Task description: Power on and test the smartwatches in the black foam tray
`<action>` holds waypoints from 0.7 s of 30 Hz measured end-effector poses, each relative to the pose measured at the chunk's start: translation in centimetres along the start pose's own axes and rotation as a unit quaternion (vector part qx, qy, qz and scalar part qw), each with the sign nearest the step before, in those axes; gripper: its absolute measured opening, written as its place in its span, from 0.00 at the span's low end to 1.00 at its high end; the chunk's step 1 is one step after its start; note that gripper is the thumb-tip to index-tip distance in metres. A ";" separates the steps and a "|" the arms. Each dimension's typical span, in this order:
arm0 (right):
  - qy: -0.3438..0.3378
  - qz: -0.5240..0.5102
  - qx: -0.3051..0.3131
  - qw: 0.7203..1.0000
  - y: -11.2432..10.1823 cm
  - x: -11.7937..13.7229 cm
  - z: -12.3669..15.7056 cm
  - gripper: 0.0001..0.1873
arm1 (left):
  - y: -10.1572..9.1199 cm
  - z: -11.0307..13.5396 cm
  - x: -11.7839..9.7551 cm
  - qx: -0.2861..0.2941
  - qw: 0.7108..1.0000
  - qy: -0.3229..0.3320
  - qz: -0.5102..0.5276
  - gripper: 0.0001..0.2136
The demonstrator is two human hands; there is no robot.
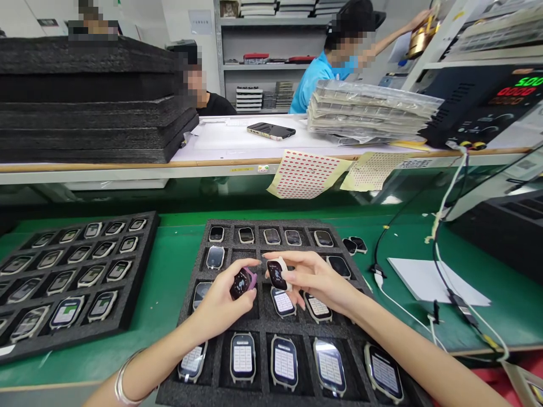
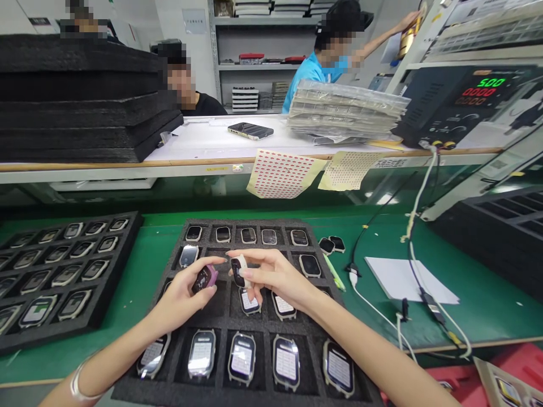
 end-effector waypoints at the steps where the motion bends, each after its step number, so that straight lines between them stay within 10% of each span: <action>1: 0.002 -0.001 0.004 1.000 -0.1 0.0 0.0 0.26 | 0.0 0.0 0.0 -0.002 1.000 0.001 0.000 0.20; 21: 0.005 0.016 -0.011 1.000 -0.1 0.1 0.0 0.28 | -0.2 0.3 0.3 -0.032 0.999 -0.020 0.005 0.18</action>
Point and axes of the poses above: each hand's wrist, its own z-axis away from the middle knuckle, its own y-axis out of the palm, x = y × z, the point moved 3 cm from there along -z, towards the middle knuckle, and after that the axes turned 15 degrees about y, right-handed, at the moved point
